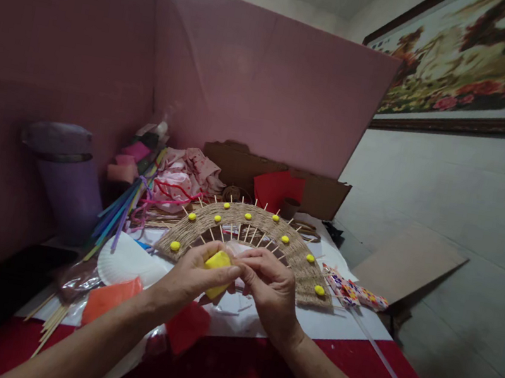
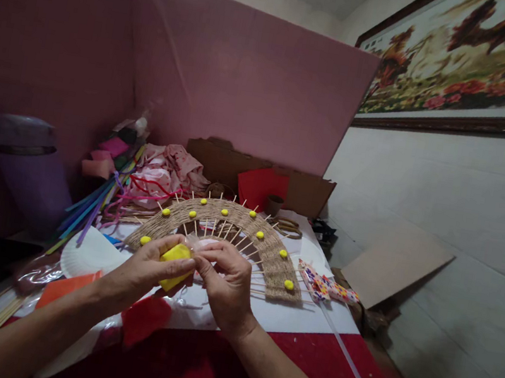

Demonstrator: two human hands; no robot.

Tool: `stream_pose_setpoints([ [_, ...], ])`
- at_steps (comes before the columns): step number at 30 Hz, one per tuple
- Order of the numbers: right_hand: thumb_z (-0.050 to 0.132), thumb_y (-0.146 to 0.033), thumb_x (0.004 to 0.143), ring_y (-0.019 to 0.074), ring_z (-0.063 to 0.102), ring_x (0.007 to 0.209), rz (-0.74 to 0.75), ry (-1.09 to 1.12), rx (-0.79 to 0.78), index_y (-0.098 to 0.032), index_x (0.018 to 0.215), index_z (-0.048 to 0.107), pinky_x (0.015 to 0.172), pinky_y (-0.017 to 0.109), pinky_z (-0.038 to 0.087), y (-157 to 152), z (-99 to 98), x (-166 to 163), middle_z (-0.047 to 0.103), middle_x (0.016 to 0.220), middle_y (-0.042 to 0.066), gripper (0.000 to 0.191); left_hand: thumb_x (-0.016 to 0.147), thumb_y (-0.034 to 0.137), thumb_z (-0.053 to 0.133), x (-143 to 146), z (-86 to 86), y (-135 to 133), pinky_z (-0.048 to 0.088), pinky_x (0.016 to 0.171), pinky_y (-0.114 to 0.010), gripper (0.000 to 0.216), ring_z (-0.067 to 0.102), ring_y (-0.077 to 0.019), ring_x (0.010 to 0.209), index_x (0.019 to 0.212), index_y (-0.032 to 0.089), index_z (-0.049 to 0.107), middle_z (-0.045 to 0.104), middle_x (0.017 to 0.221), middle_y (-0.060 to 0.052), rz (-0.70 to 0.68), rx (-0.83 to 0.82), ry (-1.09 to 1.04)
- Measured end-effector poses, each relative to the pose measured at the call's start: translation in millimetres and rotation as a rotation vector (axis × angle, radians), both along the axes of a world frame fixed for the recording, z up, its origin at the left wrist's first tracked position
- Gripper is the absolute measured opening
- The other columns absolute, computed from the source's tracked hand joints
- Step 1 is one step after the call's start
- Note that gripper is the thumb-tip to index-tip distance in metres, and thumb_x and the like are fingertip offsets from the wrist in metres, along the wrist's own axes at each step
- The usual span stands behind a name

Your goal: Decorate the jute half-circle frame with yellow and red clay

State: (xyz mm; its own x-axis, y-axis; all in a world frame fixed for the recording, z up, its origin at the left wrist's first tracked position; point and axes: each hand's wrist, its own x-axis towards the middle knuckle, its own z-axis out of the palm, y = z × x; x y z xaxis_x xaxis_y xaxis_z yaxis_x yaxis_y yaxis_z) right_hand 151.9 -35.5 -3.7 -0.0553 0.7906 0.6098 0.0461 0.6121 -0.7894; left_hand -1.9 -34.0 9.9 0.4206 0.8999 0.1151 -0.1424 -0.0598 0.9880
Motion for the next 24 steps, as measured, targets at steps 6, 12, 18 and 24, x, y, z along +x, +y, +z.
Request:
stream_pose_setpoints([
  [6, 0.069, -0.029, 0.073, 0.0078, 0.049, 0.048, 0.089, 0.178, -0.152, -0.019, 0.077, 0.060, 0.037, 0.018, 0.041, 3, -0.7, -4, 0.056, 0.069, -0.001, 0.014, 0.070, 0.035, 0.069, -1, -1.8, 3, 0.045, 0.051, -0.023, 0.029, 0.059, -0.0122, 0.057, 0.088, 0.015, 0.057, 0.064, 0.072, -0.003, 0.011, 0.011, 0.002],
  [12, 0.068, -0.038, 0.073, 0.0095, 0.055, 0.053, 0.213, 0.166, -0.298, -0.017, 0.082, 0.054, 0.041, 0.019, 0.043, 6, -2.0, -5, 0.057, 0.067, -0.002, 0.026, 0.080, 0.034, 0.058, -2, -7.5, 6, 0.044, 0.050, -0.022, 0.020, 0.059, -0.0122, 0.058, 0.088, 0.016, 0.056, 0.063, 0.069, -0.002, 0.035, 0.033, -0.078],
  [18, 0.067, -0.036, 0.075, 0.0086, 0.052, 0.047, 0.135, 0.125, -0.270, -0.016, 0.067, 0.055, 0.040, 0.019, 0.039, 0, -3.2, -10, 0.055, 0.057, -0.003, 0.024, 0.076, 0.030, 0.063, 3, -5.2, 3, 0.043, 0.053, -0.022, 0.016, 0.057, -0.0103, 0.056, 0.078, 0.016, 0.055, 0.061, 0.066, 0.000, 0.086, 0.035, -0.115],
  [24, 0.066, -0.032, 0.076, 0.0054, 0.044, 0.044, 0.124, 0.163, -0.272, -0.015, 0.065, 0.056, 0.040, 0.017, 0.038, 3, -3.8, -7, 0.051, 0.055, -0.005, 0.023, 0.074, 0.033, 0.066, 2, -5.6, 6, 0.046, 0.059, -0.025, 0.021, 0.060, -0.0124, 0.063, 0.082, 0.015, 0.058, 0.064, 0.073, -0.001, 0.038, 0.025, -0.128],
])
